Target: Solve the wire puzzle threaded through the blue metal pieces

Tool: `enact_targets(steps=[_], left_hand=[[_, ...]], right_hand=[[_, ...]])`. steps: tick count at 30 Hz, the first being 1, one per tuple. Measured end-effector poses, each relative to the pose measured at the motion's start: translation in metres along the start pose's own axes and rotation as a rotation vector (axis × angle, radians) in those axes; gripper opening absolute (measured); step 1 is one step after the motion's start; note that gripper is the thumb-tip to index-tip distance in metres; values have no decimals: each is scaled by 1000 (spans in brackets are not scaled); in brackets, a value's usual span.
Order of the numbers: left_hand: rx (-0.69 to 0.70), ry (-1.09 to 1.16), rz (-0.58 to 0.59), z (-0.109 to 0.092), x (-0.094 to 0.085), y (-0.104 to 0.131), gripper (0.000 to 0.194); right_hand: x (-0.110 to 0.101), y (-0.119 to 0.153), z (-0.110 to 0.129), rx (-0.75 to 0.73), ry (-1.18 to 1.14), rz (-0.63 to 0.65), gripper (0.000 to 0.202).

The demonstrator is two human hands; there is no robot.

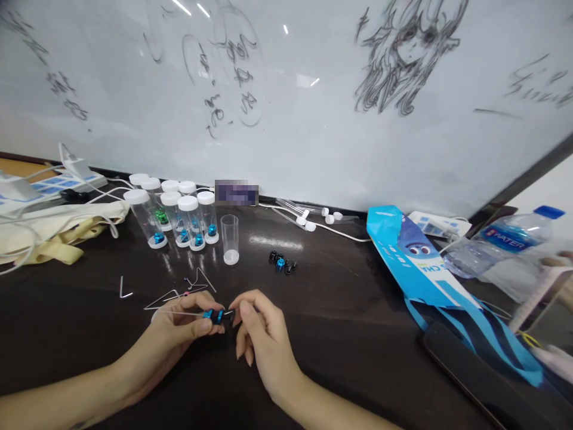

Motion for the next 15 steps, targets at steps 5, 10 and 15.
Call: enact_targets(steps=[5, 10, 15], left_hand=[[8, -1, -3, 0, 0, -1, 17], [-11, 19, 23, 2, 1, 0, 17], [-19, 12, 17, 2, 1, 0, 16]], right_hand=[[-1, -1, 2, -4, 2, -9, 35], [0, -1, 0, 8, 6, -2, 35], [1, -1, 1, -1, -9, 0, 30]])
Point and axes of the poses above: each hand's wrist, its own y-axis away from the middle knuckle, its own x-axis out of the palm, z = x × y, the point moved 9 cm from there along -y, towards the middle knuckle, and after that the axes turned 9 degrees about -x, right-handed, at the moved point
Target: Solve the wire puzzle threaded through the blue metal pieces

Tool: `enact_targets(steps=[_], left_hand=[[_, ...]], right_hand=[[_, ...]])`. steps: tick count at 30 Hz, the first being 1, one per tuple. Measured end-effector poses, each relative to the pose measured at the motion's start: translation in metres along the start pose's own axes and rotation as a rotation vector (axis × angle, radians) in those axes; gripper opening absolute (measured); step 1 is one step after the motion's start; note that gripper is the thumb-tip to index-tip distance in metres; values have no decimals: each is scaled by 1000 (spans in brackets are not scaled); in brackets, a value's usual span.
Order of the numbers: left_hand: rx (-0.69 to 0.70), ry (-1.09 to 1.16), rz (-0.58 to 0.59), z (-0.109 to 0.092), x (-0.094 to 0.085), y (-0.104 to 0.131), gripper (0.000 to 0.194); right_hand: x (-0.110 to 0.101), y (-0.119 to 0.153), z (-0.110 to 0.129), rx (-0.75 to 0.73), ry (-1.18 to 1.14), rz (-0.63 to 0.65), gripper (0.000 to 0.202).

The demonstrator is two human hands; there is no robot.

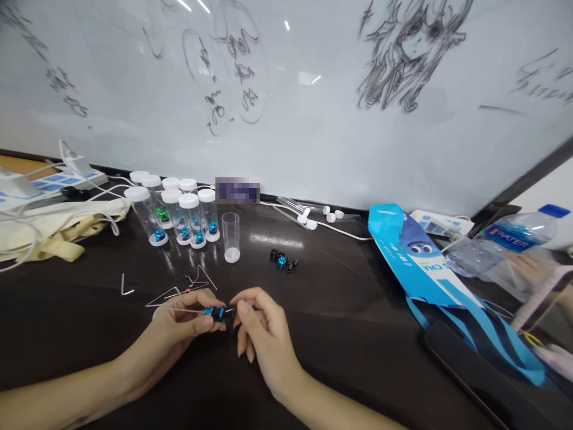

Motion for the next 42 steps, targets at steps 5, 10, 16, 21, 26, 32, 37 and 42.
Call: enact_targets(steps=[5, 10, 16, 21, 26, 32, 37, 42], left_hand=[[20, -3, -19, -1, -2, -1, 17], [18, -1, -8, -1, -1, -1, 15], [17, -10, 5, -1, 1, 0, 16], [21, -16, 25, 0, 3, 1, 16], [28, -36, 56, -2, 7, 1, 14], [26, -59, 69, -2, 8, 3, 15], [7, -54, 47, 2, 5, 1, 17], [10, -73, 44, 2, 4, 0, 14]], right_hand=[[3, 2, 0, 13, 5, 35, 26], [2, 2, -2, 33, 31, 22, 26], [3, 1, -3, 61, 49, 22, 33], [5, 2, -2, 65, 66, 44, 36], [6, 3, -3, 63, 76, 62, 37], [5, 1, -3, 48, 88, 63, 39], [5, 2, -4, 59, 111, 66, 42], [7, 3, -6, 66, 148, 91, 45]])
Point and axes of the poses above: each hand's wrist, its own y-axis away from the middle knuckle, its own x-axis out of the palm, z = x × y, the point moved 9 cm from there along -y, towards the middle knuckle, and after that the axes turned 9 degrees about -x, right-handed, at the moved point
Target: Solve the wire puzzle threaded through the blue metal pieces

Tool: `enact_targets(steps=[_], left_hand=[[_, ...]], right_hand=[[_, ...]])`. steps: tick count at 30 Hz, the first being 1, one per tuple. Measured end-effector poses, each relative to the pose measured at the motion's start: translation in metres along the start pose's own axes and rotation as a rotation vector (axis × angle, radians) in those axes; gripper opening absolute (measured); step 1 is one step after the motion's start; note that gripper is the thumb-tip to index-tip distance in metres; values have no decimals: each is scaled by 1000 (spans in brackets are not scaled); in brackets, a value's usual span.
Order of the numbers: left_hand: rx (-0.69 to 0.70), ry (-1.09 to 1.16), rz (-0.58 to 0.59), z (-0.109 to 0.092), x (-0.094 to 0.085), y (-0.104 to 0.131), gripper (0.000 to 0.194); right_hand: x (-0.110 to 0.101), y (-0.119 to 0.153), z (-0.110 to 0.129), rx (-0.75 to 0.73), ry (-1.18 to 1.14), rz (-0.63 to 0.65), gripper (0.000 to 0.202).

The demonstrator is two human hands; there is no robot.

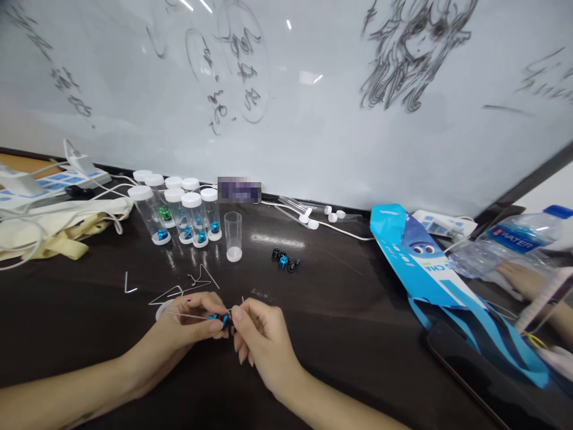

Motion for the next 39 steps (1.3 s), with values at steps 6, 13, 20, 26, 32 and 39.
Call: enact_targets(steps=[6, 13, 20, 26, 32, 39], left_hand=[[14, 13, 7, -2, 1, -2, 12], [25, 46, -11, -3, -1, -1, 11], [46, 43, -12, -4, -3, -1, 11], [46, 27, -10, -4, -2, 0, 12], [40, -3, 5, -4, 0, 1, 12], [42, 3, 13, -3, 0, 0, 12]], right_hand=[[1, 0, 0, -31, 3, 17, 45], [-5, 0, 2, -34, -94, -56, 36], [1, 0, 7, -52, -81, 8, 31], [3, 1, 9, -54, -55, 23, 31], [1, 1, 5, -58, -4, 55, 38], [4, 0, 2, -68, 27, 65, 49]])
Point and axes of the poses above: each hand's wrist, its own y-axis away from the middle knuckle, its own x-axis out of the palm, z = x × y, the point moved 9 cm from there along -y, towards the middle knuckle, and after that the axes turned 9 degrees about -x, right-handed, at the moved point
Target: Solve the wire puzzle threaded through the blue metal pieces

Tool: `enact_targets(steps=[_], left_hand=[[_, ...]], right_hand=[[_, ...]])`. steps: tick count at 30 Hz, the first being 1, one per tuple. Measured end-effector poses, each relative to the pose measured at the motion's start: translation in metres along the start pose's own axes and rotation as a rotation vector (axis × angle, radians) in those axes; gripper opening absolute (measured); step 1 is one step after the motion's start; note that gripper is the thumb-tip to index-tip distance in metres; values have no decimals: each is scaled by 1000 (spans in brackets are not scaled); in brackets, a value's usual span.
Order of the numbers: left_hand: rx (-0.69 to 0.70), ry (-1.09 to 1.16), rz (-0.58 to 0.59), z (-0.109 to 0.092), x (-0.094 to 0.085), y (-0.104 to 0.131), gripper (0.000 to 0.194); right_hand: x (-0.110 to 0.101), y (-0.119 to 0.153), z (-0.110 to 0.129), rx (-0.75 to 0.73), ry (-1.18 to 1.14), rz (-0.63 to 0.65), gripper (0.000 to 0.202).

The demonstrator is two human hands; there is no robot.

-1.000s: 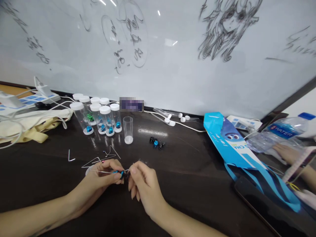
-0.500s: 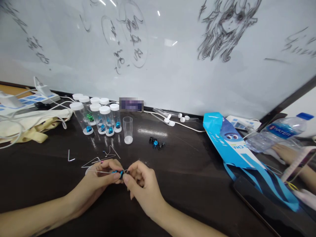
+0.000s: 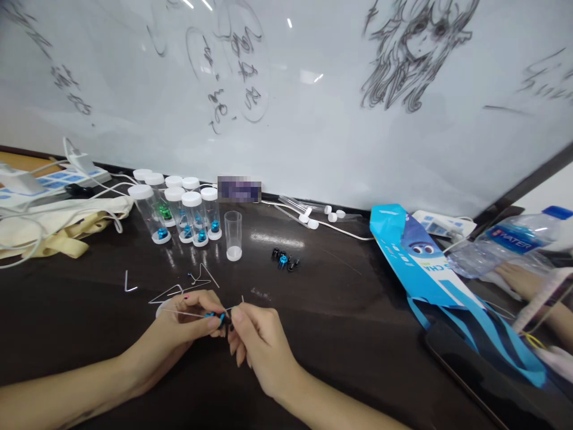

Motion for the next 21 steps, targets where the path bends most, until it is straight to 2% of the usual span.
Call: enact_targets(steps=[13, 21], left_hand=[[10, -4, -37, -2, -2, 0, 12], [8, 4, 9, -3, 2, 2, 9]], right_hand=[[-1, 1, -1, 8, 16, -4, 48], [2, 0, 6, -4, -31, 30, 40]])
Point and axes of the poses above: each hand's wrist, its own y-axis away from the middle knuckle, its own x-axis out of the palm, z = x × y, the point moved 9 cm from there along -y, towards the middle knuckle, and after that the axes turned 9 degrees about -x, right-handed, at the moved point
